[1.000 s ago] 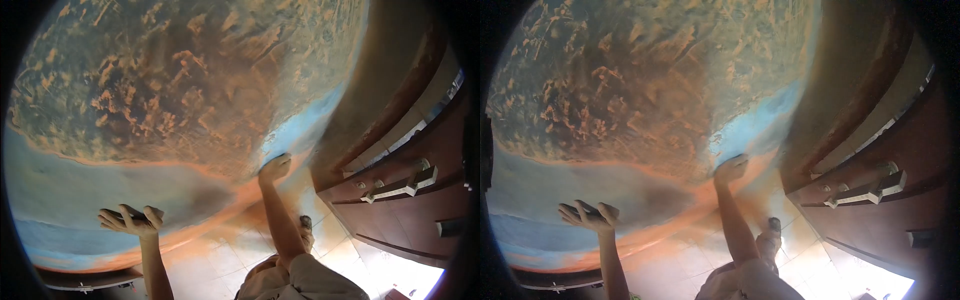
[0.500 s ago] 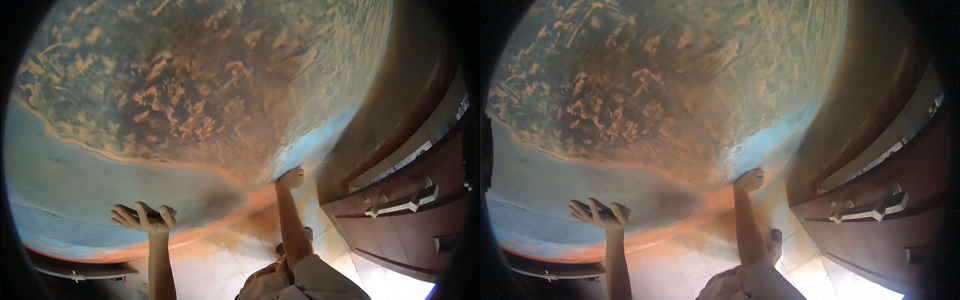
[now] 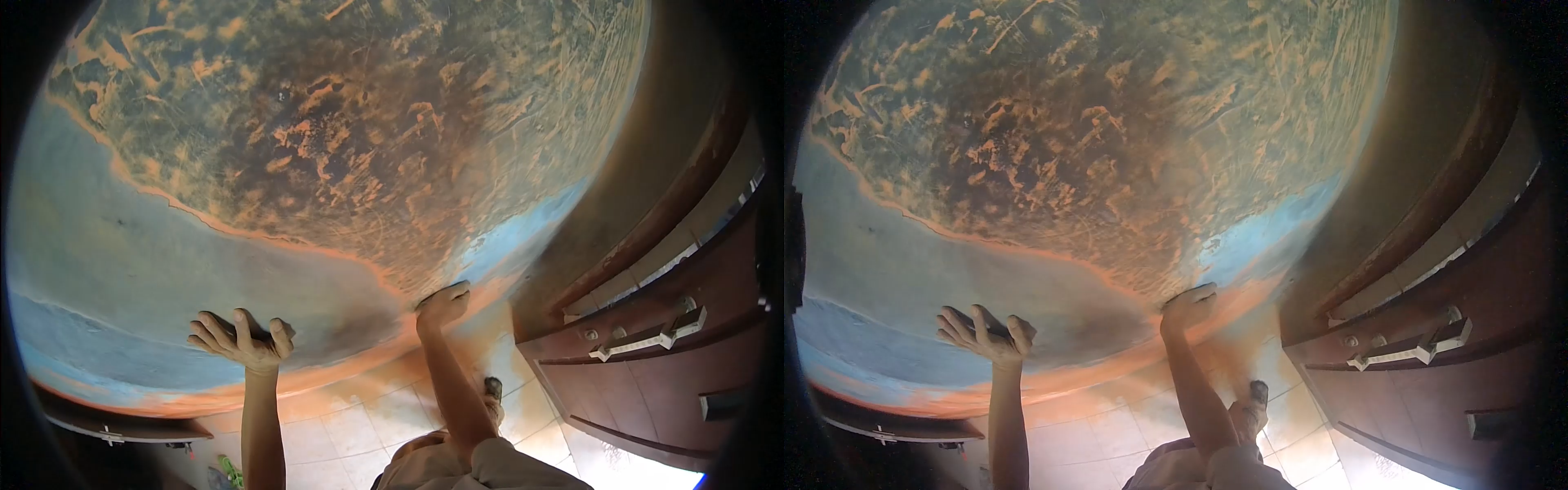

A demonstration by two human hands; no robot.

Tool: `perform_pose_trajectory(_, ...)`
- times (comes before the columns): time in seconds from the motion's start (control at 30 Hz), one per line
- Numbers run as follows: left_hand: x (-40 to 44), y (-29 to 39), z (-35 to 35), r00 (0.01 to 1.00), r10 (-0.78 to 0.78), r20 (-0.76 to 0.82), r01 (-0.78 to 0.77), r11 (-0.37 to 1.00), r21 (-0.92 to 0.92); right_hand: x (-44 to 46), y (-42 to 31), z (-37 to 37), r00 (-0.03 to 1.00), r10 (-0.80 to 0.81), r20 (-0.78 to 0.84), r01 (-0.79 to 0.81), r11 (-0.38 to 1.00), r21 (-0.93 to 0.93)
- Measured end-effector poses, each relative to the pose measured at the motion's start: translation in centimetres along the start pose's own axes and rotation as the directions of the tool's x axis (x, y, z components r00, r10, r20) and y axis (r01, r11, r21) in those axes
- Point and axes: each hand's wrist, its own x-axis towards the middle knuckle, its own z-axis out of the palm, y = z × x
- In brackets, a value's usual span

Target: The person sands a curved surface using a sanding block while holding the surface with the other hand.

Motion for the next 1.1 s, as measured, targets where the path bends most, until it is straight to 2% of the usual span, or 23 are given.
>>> perform_pose_trajectory(0.07,0.1,0.1,-0.3,1.0,0.009,0.017,-0.009,1.0,-0.006,-0.3,-0.3,-0.4,0.994,-0.047,0.1,0.045,0.999,0.016)
perform_pose_trajectory(0.1,0.4,0.0,-0.3,1.0,0.013,0.024,-0.013,1.0,-0.005,1.0,0.5,0.4,1.0,-0.002,0.011,0.002,0.998,0.058)
perform_pose_trajectory(0.13,0.4,-0.2,-0.2,1.0,0.019,0.02,-0.019,1.0,0.003,2.5,1.4,0.8,1.0,0.001,0.019,-0.003,0.998,0.064)
perform_pose_trajectory(0.2,0.0,0.1,-0.1,1.0,-0.009,0.004,0.009,0.999,0.041,4.4,1.8,0.8,0.973,0.23,-0.034,-0.227,0.97,0.085)
perform_pose_trajectory(0.23,0.0,0.1,0.0,1.0,0.001,-0.004,-0.001,0.999,0.038,4.3,1.6,0.4,0.975,0.222,0.008,-0.221,0.974,-0.058)
perform_pose_trajectory(0.27,-0.1,0.2,0.0,1.0,-0.02,0.001,0.02,0.999,0.045,3.6,1.9,0.6,0.979,0.203,0.011,-0.202,0.977,-0.07)
perform_pose_trajectory(0.33,-0.1,0.0,-0.2,1.0,-0.01,0.017,0.01,1.0,-0.002,0.5,2.7,1.0,1.0,-0.005,0.001,0.005,1.0,0.015)
perform_pose_trajectory(0.37,-0.4,0.0,-0.3,1.0,-0.008,0.028,0.008,1.0,-0.01,-0.3,1.5,0.6,0.998,0.056,0.025,-0.058,0.996,0.074)
perform_pose_trajectory(0.5,-0.4,-0.3,-0.1,1.0,0.012,0.021,-0.012,1.0,-0.011,1.2,1.9,0.0,0.998,0.058,-0.008,-0.058,0.998,0.036)
perform_pose_trajectory(0.57,0.2,0.0,0.0,1.0,0.003,-0.012,-0.004,1.0,-0.019,5.0,5.0,1.2,0.956,0.294,-0.005,-0.294,0.954,-0.062)
perform_pose_trajectory(0.6,0.5,-0.1,0.3,0.999,0.002,-0.032,-0.002,1.0,-0.021,4.1,3.7,1.4,0.958,0.287,-0.004,-0.287,0.957,-0.043)
perform_pose_trajectory(0.67,-0.1,0.0,-0.1,1.0,-0.009,-0.01,0.009,1.0,-0.027,0.2,0.9,0.2,0.999,-0.041,0.003,0.041,0.999,0.008)
perform_pose_trajectory(0.7,-0.4,-0.1,-0.2,1.0,-0.014,0.009,0.014,1.0,-0.009,-0.2,1.4,0.6,0.991,-0.123,-0.051,0.124,0.992,0.013)
perform_pose_trajectory(0.8,-0.2,-0.1,-0.1,1.0,0.002,0.003,-0.002,1.0,-0.022,0.8,1.2,0.3,0.998,-0.053,0.021,0.052,0.998,0.047)
perform_pose_trajectory(0.83,0.0,-0.1,0.0,1.0,0.009,0.004,-0.008,1.0,-0.016,1.9,1.6,0.6,1.0,0.013,-0.022,-0.011,0.996,0.086)
perform_pose_trajectory(0.97,0.1,-0.2,0.1,1.0,0.003,-0.026,-0.003,1.0,0.012,6.0,5.9,1.6,0.993,0.116,0.005,-0.116,0.993,0.023)
perform_pose_trajectory(1.0,0.0,0.0,0.2,0.999,0.013,-0.04,-0.012,1.0,0.018,4.6,4.2,1.8,0.995,0.096,0.019,-0.096,0.995,0.023)
perform_pose_trajectory(1.07,-1.4,0.0,-0.4,0.997,-0.062,0.034,0.062,0.998,0.024,-1.7,-0.2,-0.2,0.987,-0.115,0.11,0.107,0.991,0.077)
perform_pose_trajectory(1.1,-1.2,0.0,-0.4,0.998,-0.057,0.026,0.056,0.998,0.017,-2.6,-0.9,-0.7,0.945,-0.294,0.14,0.286,0.955,0.073)
